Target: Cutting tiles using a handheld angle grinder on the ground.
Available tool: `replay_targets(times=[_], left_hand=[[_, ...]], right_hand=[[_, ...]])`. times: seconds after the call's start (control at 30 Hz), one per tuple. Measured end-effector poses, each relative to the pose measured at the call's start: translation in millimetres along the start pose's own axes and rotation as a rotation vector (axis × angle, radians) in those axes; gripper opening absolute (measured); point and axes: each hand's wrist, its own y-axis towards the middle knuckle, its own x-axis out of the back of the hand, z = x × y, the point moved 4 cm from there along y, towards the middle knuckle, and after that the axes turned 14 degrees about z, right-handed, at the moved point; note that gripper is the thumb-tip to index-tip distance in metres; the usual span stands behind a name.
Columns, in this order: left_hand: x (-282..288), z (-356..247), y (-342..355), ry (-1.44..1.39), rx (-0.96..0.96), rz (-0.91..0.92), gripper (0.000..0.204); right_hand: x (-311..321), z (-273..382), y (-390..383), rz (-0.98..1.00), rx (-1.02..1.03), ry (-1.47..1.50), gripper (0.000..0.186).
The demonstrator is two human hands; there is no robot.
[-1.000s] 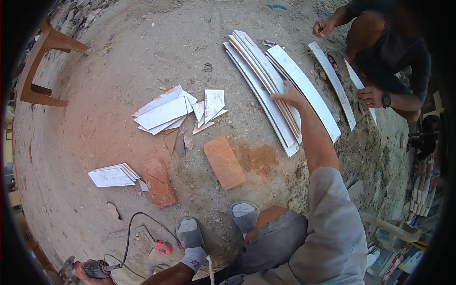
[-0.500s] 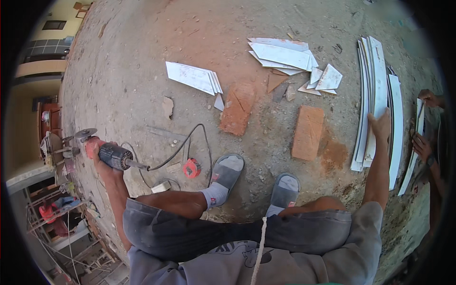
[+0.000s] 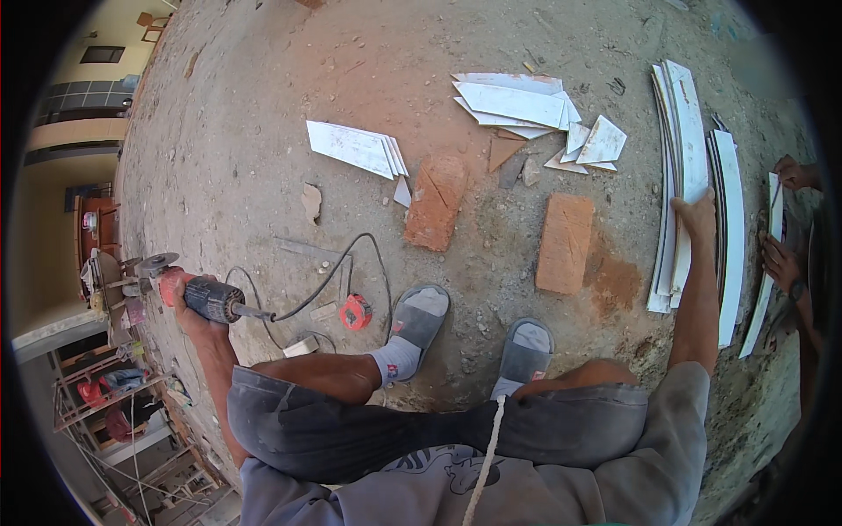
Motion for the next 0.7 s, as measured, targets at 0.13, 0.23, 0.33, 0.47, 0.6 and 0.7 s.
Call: replay_targets(times=[0.13, 0.23, 0.33, 0.47, 0.6, 0.7], left_hand=[[10, -9, -4, 0.036, -0.031, -0.047, 0.037], [19, -14, -6, 0.014, -0.026, 0.025, 0.033], [16, -11, -4, -0.017, -0.093, -0.055, 0.029], [49, -40, -13, 0.024, -0.152, -0.035, 0.022], [107, -103, -48, 0.166, -0.545, -0.209, 0.013], [141, -108, -64, 0.033, -0.563, -0.437, 0.015]], right_hand=[[2, 8, -1, 0.011, 0.049, 0.026, 0.106], [7, 8, -2, 0.046, 0.058, 0.078, 0.103], [17, -2, -3, 0.053, 0.069, 0.116, 0.097], [13, 10, -16, 0.026, -0.052, 0.029, 0.096], [10, 40, -34, 0.194, -0.099, 0.086, 0.107], [13, 20, -51, 0.142, -0.137, 0.067, 0.107]])
